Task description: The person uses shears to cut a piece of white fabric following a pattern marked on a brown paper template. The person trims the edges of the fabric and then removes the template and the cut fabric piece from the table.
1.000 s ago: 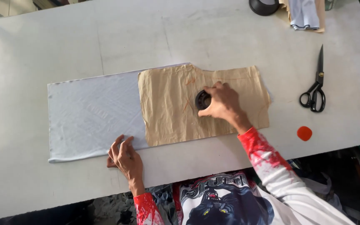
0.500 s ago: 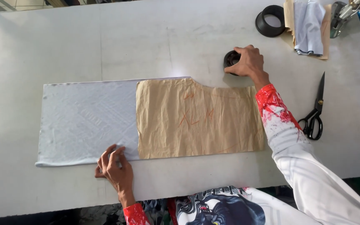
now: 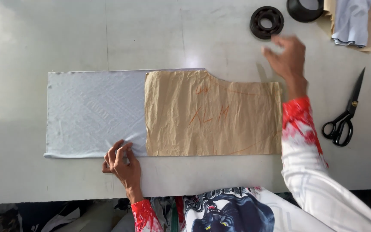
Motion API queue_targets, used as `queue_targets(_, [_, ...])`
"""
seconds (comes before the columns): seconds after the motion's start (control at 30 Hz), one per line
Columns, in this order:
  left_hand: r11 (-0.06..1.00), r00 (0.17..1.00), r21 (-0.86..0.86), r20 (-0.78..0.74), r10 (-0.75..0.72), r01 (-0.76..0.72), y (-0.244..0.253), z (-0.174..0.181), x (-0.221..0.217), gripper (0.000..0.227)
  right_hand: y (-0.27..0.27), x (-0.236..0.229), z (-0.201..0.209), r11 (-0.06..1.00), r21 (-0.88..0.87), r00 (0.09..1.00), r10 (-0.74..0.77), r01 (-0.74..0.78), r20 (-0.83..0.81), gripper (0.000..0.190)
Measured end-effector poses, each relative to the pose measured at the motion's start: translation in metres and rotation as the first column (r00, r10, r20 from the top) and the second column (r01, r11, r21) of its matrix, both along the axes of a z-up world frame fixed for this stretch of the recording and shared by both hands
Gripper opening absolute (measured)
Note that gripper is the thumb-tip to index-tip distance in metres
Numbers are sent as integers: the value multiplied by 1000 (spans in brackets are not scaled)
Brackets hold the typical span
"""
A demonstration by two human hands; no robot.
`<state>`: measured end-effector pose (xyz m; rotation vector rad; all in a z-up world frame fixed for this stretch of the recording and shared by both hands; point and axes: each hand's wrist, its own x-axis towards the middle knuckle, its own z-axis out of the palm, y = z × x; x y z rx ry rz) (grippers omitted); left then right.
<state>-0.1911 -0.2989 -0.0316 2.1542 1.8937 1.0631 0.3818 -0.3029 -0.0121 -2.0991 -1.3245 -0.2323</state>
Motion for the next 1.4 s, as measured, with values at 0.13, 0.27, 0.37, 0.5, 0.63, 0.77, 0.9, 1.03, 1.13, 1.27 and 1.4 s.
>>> queue_targets(0.13, [1000, 1000, -2, 24, -12, 12, 2, 4, 2, 22, -71, -19, 20, 898, -432, 924, -91, -85, -372, 86])
queue_targets(0.27, [1000, 1000, -3, 10, -16, 16, -1, 0, -1, 21, -100, -29, 7, 918, -376, 873, -76, -128, -481, 59])
queue_targets(0.37, [999, 1000, -34, -1, 23, -23, -2, 3, -1, 22, -96, -34, 4, 910, -385, 874, -58, -153, -482, 41])
queue_targets(0.5, [1000, 1000, -16, 5, -4, 4, 4, 5, 1, 24, -96, -35, 14, 961, -224, 800, -6, -161, -600, 19])
queue_targets(0.63, [999, 1000, -39, 22, -17, 18, 5, 7, -5, 27, -101, -37, 31, 945, -283, 835, -21, -163, -550, 26])
queue_targets(0.77, [999, 998, -35, 54, -15, 17, 8, 2, -14, 24, -96, -37, 50, 916, -361, 891, -8, -176, -454, 23])
queue_targets(0.9, [998, 994, -31, 95, -51, 54, 23, -4, -29, 23, -80, -32, 73, 875, -460, 897, -76, -149, -435, 28])
queue_targets(1.03, [995, 992, -77, 120, -46, 56, 29, -12, -38, 22, -54, 4, 93, 845, -487, 806, -122, -222, -579, 31])
queue_targets(1.13, [998, 992, -49, 117, -36, 42, 22, -13, -31, 23, -37, 64, 75, 934, -249, 763, 36, -255, -646, 32])
queue_targets(1.27, [999, 991, -31, 129, -33, 38, 23, -14, -32, 28, -16, 148, 41, 965, -165, 769, 55, -206, -637, 29])
queue_targets(1.4, [1000, 990, 4, 141, -8, 8, 26, -16, -28, 21, 17, 236, 24, 975, -47, 793, 148, -216, -590, 25])
